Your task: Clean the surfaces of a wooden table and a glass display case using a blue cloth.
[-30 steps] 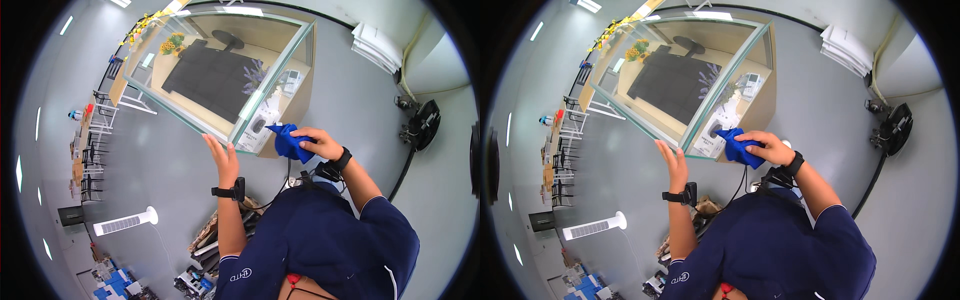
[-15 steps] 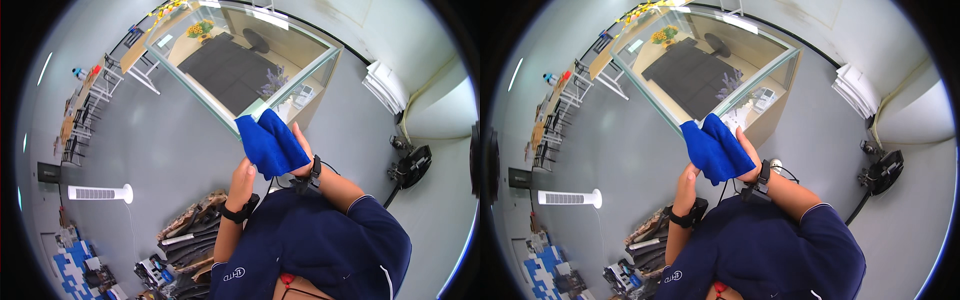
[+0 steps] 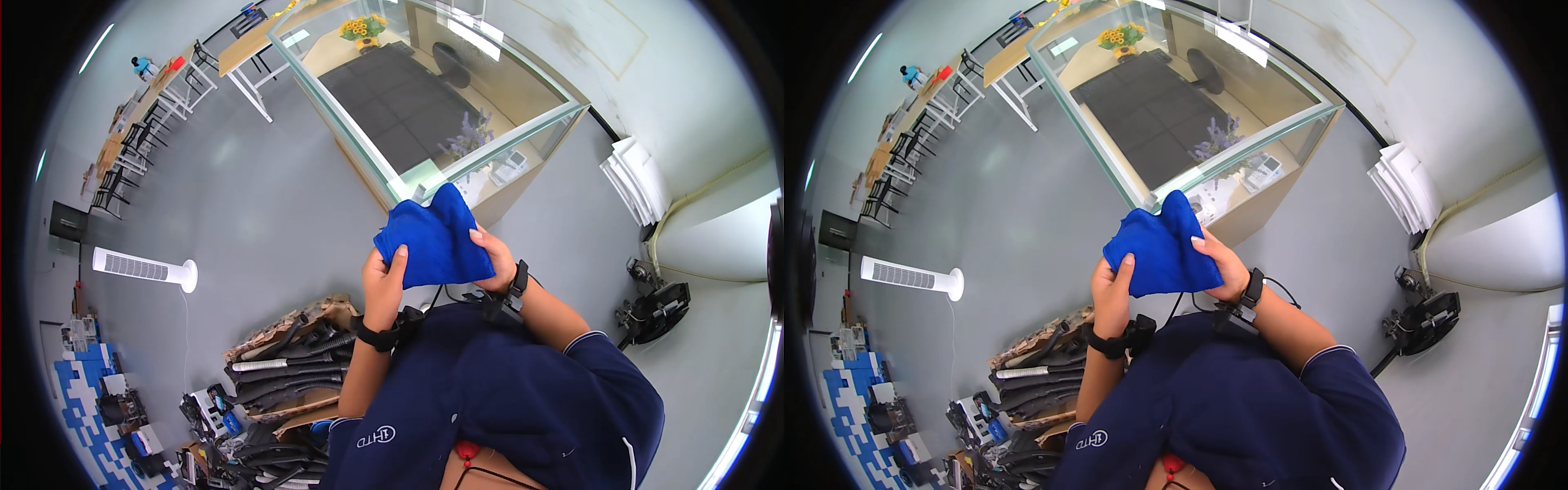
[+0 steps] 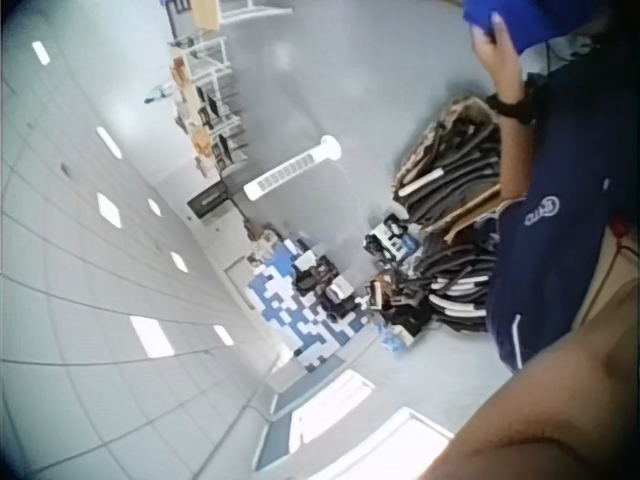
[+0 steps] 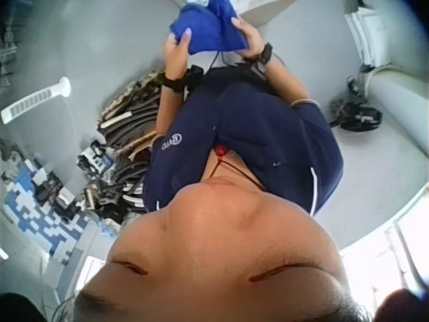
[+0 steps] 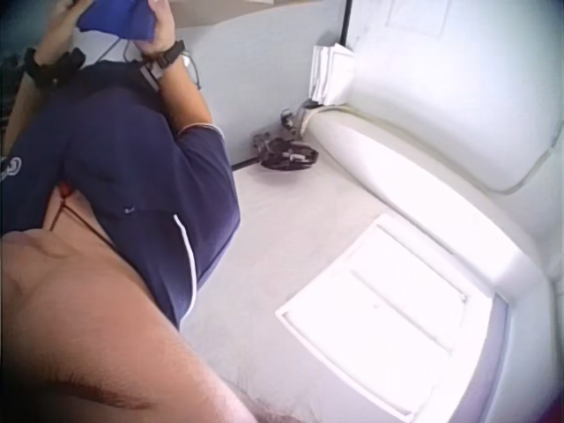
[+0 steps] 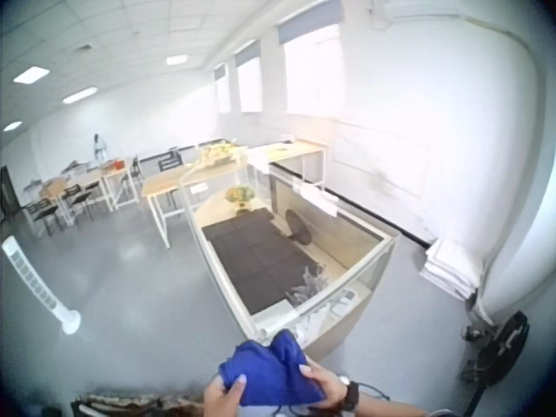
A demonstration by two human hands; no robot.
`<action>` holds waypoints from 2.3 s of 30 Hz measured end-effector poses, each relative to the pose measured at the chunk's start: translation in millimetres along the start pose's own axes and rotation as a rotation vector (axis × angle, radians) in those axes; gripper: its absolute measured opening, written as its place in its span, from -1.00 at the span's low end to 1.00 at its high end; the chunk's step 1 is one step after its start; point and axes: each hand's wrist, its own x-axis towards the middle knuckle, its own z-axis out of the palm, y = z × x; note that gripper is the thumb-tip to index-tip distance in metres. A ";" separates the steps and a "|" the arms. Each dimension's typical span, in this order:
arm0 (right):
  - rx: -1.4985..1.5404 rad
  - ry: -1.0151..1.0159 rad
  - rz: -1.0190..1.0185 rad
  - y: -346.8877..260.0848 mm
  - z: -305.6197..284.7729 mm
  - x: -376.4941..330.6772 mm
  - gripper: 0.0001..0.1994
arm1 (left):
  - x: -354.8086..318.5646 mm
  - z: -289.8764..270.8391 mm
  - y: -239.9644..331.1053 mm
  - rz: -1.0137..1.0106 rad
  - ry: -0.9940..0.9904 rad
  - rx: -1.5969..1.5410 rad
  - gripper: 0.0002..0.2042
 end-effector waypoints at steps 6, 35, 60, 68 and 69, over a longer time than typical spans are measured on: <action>-0.075 0.102 0.048 0.9 -2.3 8.1 -0.51 | -4.9 -2.2 0.7 0.086 -0.077 0.122 -0.60; -2.025 -0.067 -0.371 41.3 35.0 62.3 -0.88 | -20.2 -28.7 -68.8 -0.199 0.348 0.041 -0.56; -1.995 -0.541 -0.547 -5.4 44.5 77.8 -0.63 | 73.8 -25.5 -133.4 0.265 0.185 -0.814 -0.71; -2.168 0.027 -0.860 -131.9 -24.1 95.8 -0.64 | 140.5 11.6 -113.0 0.272 0.343 0.032 -0.51; -2.169 0.032 -0.858 -140.7 -33.5 97.2 -0.64 | 143.3 8.6 -119.2 0.272 0.260 0.028 -0.47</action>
